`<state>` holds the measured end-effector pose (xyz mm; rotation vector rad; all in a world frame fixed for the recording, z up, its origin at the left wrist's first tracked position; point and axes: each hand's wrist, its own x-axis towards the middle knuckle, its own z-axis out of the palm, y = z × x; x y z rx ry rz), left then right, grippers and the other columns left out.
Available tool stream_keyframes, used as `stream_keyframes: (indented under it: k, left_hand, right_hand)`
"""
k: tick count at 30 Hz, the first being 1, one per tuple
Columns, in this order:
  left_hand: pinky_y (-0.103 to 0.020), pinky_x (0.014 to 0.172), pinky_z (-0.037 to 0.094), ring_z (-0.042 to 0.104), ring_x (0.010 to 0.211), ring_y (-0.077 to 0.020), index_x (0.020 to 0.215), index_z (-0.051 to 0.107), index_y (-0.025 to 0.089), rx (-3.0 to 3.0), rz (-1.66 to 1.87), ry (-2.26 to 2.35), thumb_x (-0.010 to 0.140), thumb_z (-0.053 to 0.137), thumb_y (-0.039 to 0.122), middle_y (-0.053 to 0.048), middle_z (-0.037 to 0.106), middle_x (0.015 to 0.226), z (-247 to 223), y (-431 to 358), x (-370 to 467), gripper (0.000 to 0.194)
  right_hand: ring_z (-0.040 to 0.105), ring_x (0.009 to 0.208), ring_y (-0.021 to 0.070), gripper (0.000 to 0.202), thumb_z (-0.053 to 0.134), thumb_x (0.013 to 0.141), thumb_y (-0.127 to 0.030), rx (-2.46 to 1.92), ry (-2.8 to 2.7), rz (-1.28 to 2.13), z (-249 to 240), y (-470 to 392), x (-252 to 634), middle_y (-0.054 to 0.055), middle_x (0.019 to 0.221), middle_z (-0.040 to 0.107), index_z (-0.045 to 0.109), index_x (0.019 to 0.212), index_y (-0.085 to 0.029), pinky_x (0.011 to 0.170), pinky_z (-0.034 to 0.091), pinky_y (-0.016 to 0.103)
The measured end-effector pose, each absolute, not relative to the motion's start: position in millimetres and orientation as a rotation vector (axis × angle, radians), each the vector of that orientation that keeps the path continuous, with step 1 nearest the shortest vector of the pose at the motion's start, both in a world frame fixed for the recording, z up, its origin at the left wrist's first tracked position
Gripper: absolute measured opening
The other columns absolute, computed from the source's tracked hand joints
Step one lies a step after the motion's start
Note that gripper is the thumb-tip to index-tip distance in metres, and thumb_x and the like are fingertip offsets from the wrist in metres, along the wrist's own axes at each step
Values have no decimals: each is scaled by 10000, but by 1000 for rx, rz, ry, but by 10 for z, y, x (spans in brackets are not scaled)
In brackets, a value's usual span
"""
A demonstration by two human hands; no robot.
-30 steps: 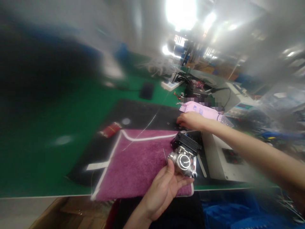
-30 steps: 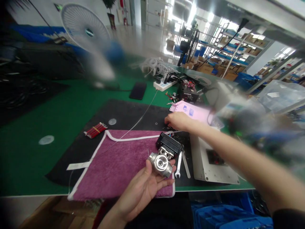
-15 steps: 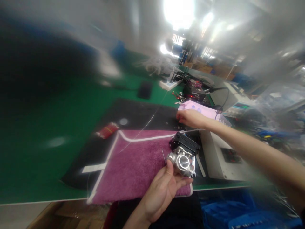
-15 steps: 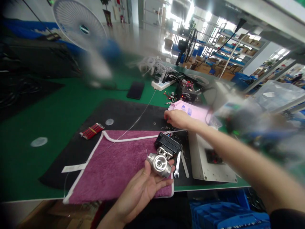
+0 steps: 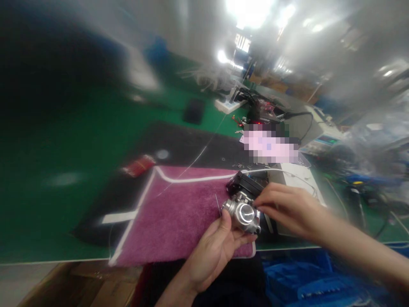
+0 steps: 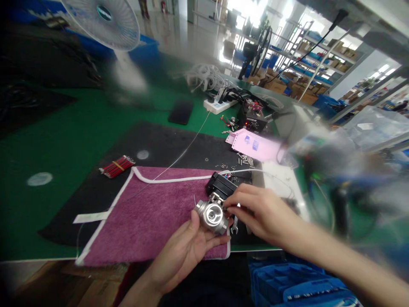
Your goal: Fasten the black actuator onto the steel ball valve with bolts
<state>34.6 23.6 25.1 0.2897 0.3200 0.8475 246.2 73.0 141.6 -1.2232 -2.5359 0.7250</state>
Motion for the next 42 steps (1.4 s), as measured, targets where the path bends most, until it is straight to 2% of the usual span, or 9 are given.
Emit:
stream_keyframes:
  k: [10, 19, 24, 28, 31, 37, 42]
  left_hand:
    - [-593, 1173, 399, 537, 1381, -369, 1378, 620, 107, 283, 855, 339, 1104, 362, 509, -216, 590, 1465, 247, 221, 339, 550]
    - [-592, 1187, 378, 519, 1407, -373, 1393, 622, 131, 280, 842, 343, 1094, 374, 537, -201, 580, 1490, 264, 228, 339, 562]
    - [-618, 1173, 391, 516, 1406, -385, 1412, 604, 113, 272, 847, 349, 1099, 368, 519, -213, 562, 1510, 243, 216, 343, 565]
    - [-624, 1195, 371, 501, 1428, -378, 1398, 621, 134, 247, 853, 354, 1094, 385, 528, -194, 550, 1534, 237, 229, 343, 551]
    - [-623, 1206, 362, 550, 1388, -367, 1391, 633, 146, 240, 834, 374, 1077, 427, 546, -194, 593, 1488, 257, 240, 330, 549]
    - [-641, 1232, 333, 508, 1439, -368, 1420, 623, 207, 216, 839, 383, 1070, 452, 547, -159, 554, 1544, 284, 244, 328, 517]
    - [-662, 1249, 298, 550, 1410, -381, 1422, 626, 198, 183, 803, 358, 1053, 481, 556, -183, 596, 1499, 172, 277, 308, 534]
  right_hand:
    - [649, 890, 142, 155, 557, 1069, -244, -1243, -2517, 586, 1177, 555, 2450, 48, 1067, 659, 676, 1167, -221, 741, 507, 267]
    - [546, 787, 144, 245, 531, 1039, -135, -1029, -2693, 162, 1144, 568, 2506, 52, 1005, 626, 671, 1232, -189, 616, 398, 280]
    - [561, 839, 133, 243, 590, 1043, -196, -1074, -2600, 315, 1088, 590, 2537, 51, 1050, 605, 678, 1266, -232, 691, 447, 262]
    - [587, 892, 143, 227, 590, 1045, -213, -1134, -2520, 505, 1112, 594, 2497, 64, 1058, 605, 699, 1244, -211, 737, 489, 263]
    - [603, 909, 154, 210, 605, 1033, -220, -1150, -2487, 585, 1145, 601, 2467, 69, 1060, 617, 714, 1212, -200, 765, 515, 277]
    - [615, 845, 148, 204, 600, 1045, -280, -1152, -2545, 470, 1189, 636, 2444, 75, 1036, 629, 727, 1173, -185, 723, 521, 272]
    - [620, 821, 135, 224, 580, 1063, -315, -1078, -2605, 358, 1153, 688, 2474, 70, 1034, 639, 720, 1175, -180, 688, 504, 253]
